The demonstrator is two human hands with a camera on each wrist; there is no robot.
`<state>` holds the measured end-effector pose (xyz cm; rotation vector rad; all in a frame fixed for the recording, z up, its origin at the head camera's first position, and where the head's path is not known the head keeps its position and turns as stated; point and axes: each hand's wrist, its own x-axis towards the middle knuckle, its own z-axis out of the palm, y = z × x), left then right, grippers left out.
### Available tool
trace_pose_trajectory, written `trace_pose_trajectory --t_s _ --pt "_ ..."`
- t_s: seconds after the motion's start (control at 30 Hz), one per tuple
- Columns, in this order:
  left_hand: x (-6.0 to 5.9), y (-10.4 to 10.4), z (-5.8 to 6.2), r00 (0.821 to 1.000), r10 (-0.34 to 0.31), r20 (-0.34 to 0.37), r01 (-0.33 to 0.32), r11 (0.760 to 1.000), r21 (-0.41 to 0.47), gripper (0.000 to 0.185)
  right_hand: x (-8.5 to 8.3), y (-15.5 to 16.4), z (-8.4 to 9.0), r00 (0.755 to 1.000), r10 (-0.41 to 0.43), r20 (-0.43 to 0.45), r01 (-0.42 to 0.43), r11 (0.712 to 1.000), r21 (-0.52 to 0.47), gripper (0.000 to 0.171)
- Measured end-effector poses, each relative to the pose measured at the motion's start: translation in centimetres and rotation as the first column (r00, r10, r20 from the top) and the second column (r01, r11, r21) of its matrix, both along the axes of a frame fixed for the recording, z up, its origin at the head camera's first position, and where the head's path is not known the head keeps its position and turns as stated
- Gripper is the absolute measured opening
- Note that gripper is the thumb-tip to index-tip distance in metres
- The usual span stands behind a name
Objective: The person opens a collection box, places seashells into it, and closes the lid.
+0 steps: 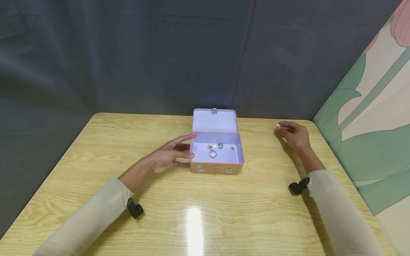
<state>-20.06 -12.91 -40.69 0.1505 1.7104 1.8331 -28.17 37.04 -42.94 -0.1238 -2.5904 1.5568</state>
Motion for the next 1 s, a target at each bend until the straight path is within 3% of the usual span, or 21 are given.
trace_pose_trajectory --t_s 0.17,0.67,1.0 --pt "0.0 0.0 0.0 1.0 -0.004 0.0 0.004 1.0 0.001 0.083 1.1 -1.3 1.1 0.999 0.041 -0.022 -0.042 0.999 -0.012 0.048" --pt "-0.1 0.1 0.1 1.0 -0.009 0.003 0.009 1.0 0.007 0.083 3.4 -5.4 3.3 0.982 0.146 -0.117 -0.138 0.988 0.076 0.044" --pt "0.0 0.0 0.1 1.0 -0.013 -0.001 0.013 1.0 0.004 0.084 5.1 -8.6 4.9 0.97 0.195 -0.145 -0.193 0.981 0.033 0.042"
